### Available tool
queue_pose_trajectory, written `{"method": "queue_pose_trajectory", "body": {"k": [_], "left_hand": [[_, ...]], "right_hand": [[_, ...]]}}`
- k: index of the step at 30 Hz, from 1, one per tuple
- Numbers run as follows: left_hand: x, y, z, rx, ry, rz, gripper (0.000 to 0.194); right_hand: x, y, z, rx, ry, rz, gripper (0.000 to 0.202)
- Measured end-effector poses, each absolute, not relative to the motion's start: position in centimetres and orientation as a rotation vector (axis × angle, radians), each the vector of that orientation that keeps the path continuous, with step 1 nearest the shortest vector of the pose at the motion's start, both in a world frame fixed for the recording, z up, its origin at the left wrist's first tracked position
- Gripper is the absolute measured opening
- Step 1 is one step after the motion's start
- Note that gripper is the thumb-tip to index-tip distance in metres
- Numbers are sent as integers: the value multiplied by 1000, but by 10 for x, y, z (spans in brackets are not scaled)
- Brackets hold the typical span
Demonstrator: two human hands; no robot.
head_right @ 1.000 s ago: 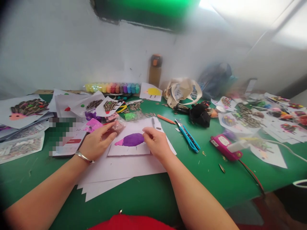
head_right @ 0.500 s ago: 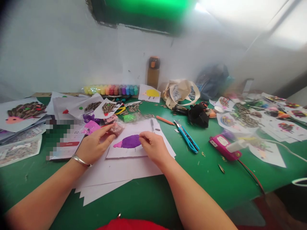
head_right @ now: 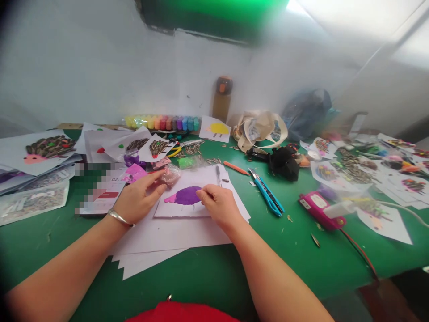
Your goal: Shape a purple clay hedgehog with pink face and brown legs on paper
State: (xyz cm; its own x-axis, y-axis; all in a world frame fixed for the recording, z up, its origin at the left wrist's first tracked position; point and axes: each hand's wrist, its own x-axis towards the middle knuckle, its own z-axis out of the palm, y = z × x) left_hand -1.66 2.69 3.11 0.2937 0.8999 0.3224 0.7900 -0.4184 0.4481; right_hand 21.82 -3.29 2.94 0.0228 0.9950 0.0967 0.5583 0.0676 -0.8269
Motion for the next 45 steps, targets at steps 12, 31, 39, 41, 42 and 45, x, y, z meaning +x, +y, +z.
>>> {"method": "queue_pose_trajectory", "body": {"k": [12,31,39,41,42,45], "left_hand": [[-16,25,36,2397,1480,816,43],[-13,12,34,2650,1424,682,44],[-11,11,32,2623,1492,524,35],[-10,9,33,2597,1517,514,34],[-10,9,34,2588,1528,506,34],[-9,7,36,2579,1542,470,34]], "right_hand": [[214,-32,30,-1477,-1701,708,17],[213,-36,27,-1562,-1669,738,15],[222,-28,21,-1614,-1754,585,21],[223,-27,21,-1630,-1777,570,22],[224,-26,21,-1636,-1783,566,22],[227,-26,22,-1644,-1789,564,23]]}}
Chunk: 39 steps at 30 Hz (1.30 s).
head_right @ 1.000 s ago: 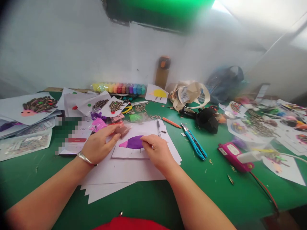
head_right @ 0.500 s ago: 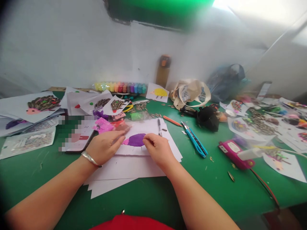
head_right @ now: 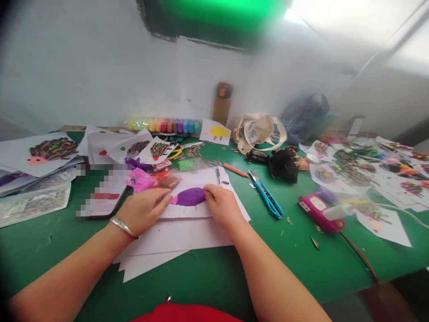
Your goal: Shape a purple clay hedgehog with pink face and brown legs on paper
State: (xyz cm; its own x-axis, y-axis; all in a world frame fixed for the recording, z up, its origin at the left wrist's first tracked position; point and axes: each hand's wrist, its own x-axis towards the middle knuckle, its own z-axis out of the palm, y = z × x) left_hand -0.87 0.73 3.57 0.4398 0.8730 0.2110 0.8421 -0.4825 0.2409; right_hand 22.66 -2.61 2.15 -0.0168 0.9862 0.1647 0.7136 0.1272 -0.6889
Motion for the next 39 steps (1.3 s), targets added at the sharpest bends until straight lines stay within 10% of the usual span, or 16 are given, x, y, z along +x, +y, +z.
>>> {"method": "queue_pose_trajectory", "body": {"k": [39], "left_hand": [[-4,12,35,2631,1258,240,29]], "right_hand": [[224,-46,36,-1561,-2148,277,21]]}}
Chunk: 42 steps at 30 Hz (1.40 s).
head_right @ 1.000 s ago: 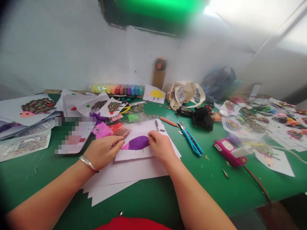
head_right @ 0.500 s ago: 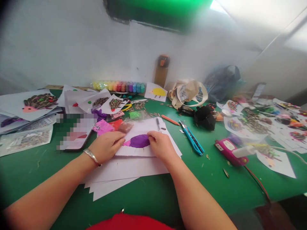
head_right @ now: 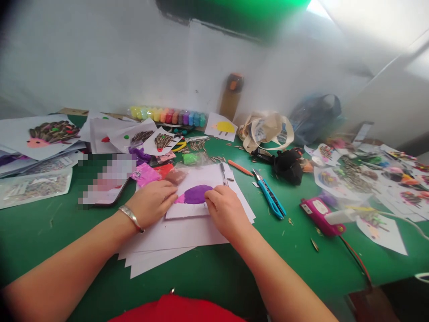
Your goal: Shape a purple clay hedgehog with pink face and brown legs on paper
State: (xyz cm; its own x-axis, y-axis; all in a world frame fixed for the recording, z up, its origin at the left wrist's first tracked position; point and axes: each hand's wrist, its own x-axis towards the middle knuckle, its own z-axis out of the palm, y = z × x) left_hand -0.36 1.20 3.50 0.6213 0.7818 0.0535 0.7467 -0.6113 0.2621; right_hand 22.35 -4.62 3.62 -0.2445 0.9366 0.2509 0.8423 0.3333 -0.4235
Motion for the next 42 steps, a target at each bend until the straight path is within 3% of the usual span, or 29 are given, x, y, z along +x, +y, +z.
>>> {"method": "queue_pose_trajectory", "body": {"k": [25,36,42], "left_hand": [[-5,12,29,2573,1275,352,28],[-7,13,27,2589,1244,367,27],[-6,13,28,2600,1232,361,28]], "right_hand": [[218,-53,19,-1466,-2338,41,24],[219,-54,21,-1538,-2271,200,22],[218,-54,21,-1560,-2301,112,21]]}}
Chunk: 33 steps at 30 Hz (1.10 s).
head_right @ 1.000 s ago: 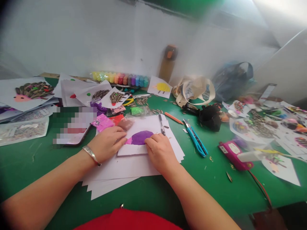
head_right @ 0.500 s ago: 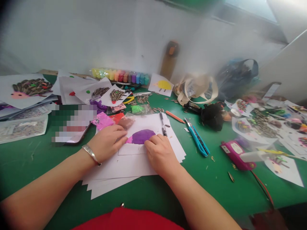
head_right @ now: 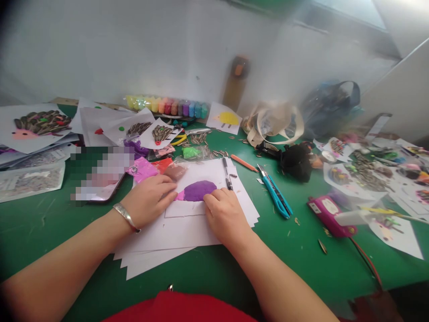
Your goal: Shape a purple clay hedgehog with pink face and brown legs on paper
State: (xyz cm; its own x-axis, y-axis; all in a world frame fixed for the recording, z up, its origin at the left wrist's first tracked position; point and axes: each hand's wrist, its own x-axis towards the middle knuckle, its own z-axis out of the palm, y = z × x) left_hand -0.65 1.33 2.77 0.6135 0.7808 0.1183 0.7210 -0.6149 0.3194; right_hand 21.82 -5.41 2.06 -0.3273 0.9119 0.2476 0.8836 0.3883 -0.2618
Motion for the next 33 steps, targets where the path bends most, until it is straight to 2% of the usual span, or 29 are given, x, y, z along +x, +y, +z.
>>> {"method": "queue_pose_trajectory", "body": {"k": [8,16,22,25,29,33], "left_hand": [[-6,13,29,2595,1229,349,28],[-7,13,26,2609,1240,350,29],[-6,12,30,2642,1224,358,27],[-4,5,39,2697,1214,411,32],[4,-9,43,2751,1054,623,31],[16,-18,34,2860,853,535,30]], "right_hand": [[213,-60,23,-1596,-2382,1,27],[219,-58,28,-1605,-2177,332,25],[224,-59,33,-1657,-2167,385,26],[224,-60,36,-1677,-2215,442,27],[224,-60,39,-1702,-2229,455,28],[226,-60,40,-1710,-2259,471,30]]}}
